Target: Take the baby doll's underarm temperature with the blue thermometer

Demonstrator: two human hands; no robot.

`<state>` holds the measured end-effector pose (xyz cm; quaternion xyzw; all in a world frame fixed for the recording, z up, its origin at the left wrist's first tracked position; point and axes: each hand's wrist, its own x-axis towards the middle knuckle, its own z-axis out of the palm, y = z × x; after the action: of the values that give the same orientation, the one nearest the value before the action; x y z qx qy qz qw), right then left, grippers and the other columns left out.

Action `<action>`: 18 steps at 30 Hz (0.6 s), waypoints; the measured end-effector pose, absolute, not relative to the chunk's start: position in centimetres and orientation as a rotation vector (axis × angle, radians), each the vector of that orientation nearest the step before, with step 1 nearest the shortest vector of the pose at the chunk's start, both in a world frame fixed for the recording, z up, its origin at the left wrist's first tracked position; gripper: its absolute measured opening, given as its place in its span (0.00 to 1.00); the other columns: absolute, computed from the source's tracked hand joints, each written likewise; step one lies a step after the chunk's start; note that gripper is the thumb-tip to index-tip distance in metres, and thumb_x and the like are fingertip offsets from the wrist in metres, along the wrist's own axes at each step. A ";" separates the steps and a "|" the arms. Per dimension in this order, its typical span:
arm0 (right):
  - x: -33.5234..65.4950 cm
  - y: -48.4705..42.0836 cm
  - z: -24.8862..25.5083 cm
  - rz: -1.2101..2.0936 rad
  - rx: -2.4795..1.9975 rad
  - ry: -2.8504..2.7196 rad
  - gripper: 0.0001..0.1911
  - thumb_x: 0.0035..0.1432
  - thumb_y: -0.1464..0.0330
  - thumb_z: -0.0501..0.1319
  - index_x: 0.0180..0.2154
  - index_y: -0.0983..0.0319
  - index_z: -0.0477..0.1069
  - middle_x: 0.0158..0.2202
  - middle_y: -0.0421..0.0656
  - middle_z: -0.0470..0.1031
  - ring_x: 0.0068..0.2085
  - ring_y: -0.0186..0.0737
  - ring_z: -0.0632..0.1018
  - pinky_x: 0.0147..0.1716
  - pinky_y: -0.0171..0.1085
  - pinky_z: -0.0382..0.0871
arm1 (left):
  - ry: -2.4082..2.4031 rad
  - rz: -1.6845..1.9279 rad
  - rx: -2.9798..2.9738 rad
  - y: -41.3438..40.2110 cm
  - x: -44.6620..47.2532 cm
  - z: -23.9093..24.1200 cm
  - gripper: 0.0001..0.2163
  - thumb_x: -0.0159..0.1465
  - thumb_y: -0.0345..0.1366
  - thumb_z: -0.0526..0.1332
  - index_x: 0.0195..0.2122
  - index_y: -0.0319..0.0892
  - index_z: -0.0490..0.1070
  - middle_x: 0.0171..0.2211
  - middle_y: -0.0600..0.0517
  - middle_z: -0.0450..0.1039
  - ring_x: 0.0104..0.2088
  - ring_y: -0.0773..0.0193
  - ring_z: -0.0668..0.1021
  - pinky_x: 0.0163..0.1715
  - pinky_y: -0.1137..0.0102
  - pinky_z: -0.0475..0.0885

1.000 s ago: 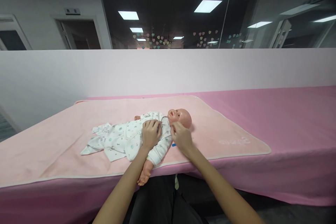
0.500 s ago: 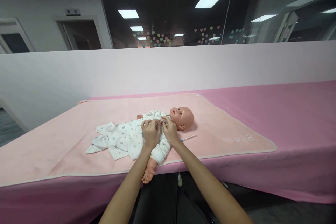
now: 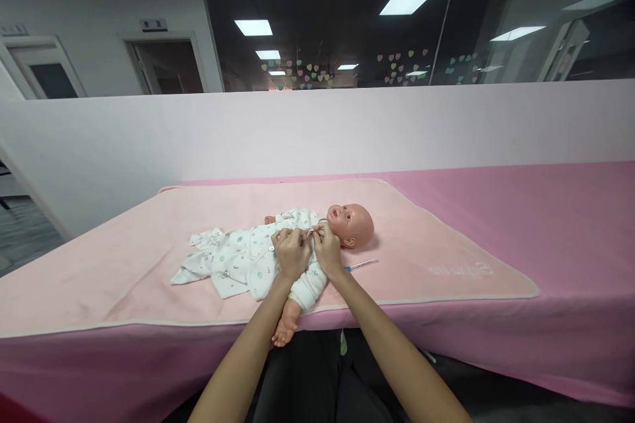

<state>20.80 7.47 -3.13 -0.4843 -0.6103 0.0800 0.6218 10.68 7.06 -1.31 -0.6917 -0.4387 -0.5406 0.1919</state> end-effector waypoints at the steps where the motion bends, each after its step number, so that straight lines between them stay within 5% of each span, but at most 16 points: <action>1: 20.8 7.4 -3.1 0.172 -1.118 -1.407 0.05 0.56 0.69 0.49 0.34 0.59 0.62 0.30 0.41 0.75 0.34 0.39 0.77 0.34 0.36 0.68 | -1.238 -1.513 -1.941 7.1 10.7 -1.3 0.11 0.60 0.36 0.55 0.21 0.43 0.61 0.19 0.55 0.69 0.28 0.64 0.69 0.40 0.65 0.57; 8: 20.8 7.4 -3.0 0.157 -1.144 -1.402 0.04 0.57 0.67 0.49 0.33 0.59 0.61 0.28 0.41 0.73 0.30 0.38 0.76 0.30 0.34 0.67 | -1.240 -1.425 -2.019 6.3 10.5 -0.9 0.09 0.59 0.36 0.55 0.22 0.43 0.63 0.21 0.54 0.70 0.31 0.62 0.69 0.39 0.64 0.57; 12: 20.7 7.3 -2.9 0.149 -1.142 -1.372 0.04 0.57 0.68 0.49 0.34 0.60 0.61 0.28 0.41 0.72 0.30 0.38 0.75 0.30 0.33 0.66 | -1.260 -1.448 -2.049 5.3 10.2 -0.4 0.03 0.58 0.33 0.55 0.29 0.43 0.67 0.29 0.52 0.73 0.38 0.59 0.70 0.42 0.63 0.56; 18: 20.6 6.8 -2.6 0.100 -1.113 -1.327 0.06 0.59 0.67 0.48 0.36 0.60 0.60 0.30 0.44 0.72 0.32 0.40 0.75 0.32 0.35 0.66 | -1.511 -1.503 -1.871 4.5 10.0 -0.1 0.07 0.56 0.34 0.56 0.36 0.44 0.69 0.38 0.50 0.73 0.43 0.55 0.68 0.48 0.57 0.49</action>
<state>20.64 6.76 -2.59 -0.4895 -0.5834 0.0440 0.6466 10.01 4.50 -0.13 -0.6520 -0.5266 -0.5239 0.1520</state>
